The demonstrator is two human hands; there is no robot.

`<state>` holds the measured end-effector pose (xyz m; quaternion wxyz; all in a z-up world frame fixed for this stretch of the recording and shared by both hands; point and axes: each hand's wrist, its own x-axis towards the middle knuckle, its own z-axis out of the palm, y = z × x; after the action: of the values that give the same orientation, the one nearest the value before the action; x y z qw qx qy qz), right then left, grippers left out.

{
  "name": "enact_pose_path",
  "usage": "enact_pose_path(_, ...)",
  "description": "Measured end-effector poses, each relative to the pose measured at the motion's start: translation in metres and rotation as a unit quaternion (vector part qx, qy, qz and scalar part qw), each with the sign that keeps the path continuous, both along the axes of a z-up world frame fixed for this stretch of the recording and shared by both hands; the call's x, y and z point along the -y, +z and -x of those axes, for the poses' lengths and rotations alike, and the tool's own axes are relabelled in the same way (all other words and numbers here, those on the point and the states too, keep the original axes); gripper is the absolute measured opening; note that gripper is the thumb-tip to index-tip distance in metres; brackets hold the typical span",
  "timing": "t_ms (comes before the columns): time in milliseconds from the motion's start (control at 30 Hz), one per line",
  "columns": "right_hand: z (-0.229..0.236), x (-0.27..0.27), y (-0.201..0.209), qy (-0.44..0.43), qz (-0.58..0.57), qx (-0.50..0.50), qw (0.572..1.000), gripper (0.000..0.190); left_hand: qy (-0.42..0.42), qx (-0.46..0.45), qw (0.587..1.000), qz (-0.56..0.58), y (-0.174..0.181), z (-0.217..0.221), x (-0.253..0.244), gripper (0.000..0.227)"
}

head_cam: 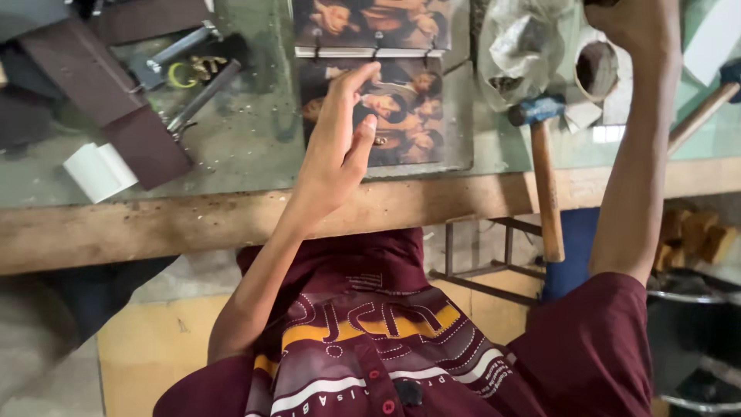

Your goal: The person assembles small notebooks by placing them on a workbench, inserting metal fasteners into pre-punched holes, and securing them with a hammer and punch. The person handles multiple notebooks, flips them over, and uses tools to attach the fasteners.

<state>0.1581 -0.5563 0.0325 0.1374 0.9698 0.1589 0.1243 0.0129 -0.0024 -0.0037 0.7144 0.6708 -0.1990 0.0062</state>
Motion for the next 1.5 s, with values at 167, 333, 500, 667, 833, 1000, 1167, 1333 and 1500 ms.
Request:
enact_pose_path(167,-0.007,-0.028,0.01,0.045,0.094,0.07,0.992,0.013,0.008,-0.016,1.0,0.013,0.002,0.004,-0.003,0.042)
enact_pose_path(333,0.025,-0.048,0.025,-0.056,-0.153,-0.079,0.984,0.028,-0.014,-0.066,0.995,0.068,0.0,0.001,0.0,0.034)
enact_pose_path(500,0.045,-0.038,0.01,0.027,-0.179,0.002,0.984,0.033,0.031,0.054,0.998,-0.012,-0.008,0.002,-0.001,0.027)
enact_pose_path(667,0.045,-0.004,-0.006,-0.007,-0.23,0.011,0.973,0.027,0.024,0.046,0.999,-0.007,-0.013,0.003,0.0,0.026)
enact_pose_path(833,0.04,0.005,-0.014,-0.019,-0.229,0.036,0.973,0.024,0.023,0.038,0.999,0.003,-0.013,0.004,0.0,0.027)
enact_pose_path(1000,0.057,-0.047,0.009,0.068,-0.241,0.095,0.963,0.021,0.022,0.049,0.998,0.018,-0.009,0.004,-0.001,0.028)
enact_pose_path(1167,0.113,-0.182,0.028,0.123,-0.253,0.113,0.953,0.013,0.017,0.043,0.999,-0.007,-0.007,0.004,-0.003,0.031)
enact_pose_path(1333,0.175,-0.314,0.01,0.237,-0.208,0.099,0.944,0.011,0.014,0.081,0.997,-0.003,-0.008,0.001,0.0,0.029)
enact_pose_path(1500,0.176,-0.359,0.03,0.239,-0.204,0.052,0.948,0.018,-0.008,0.045,0.995,0.086,-0.01,0.002,0.002,0.022)
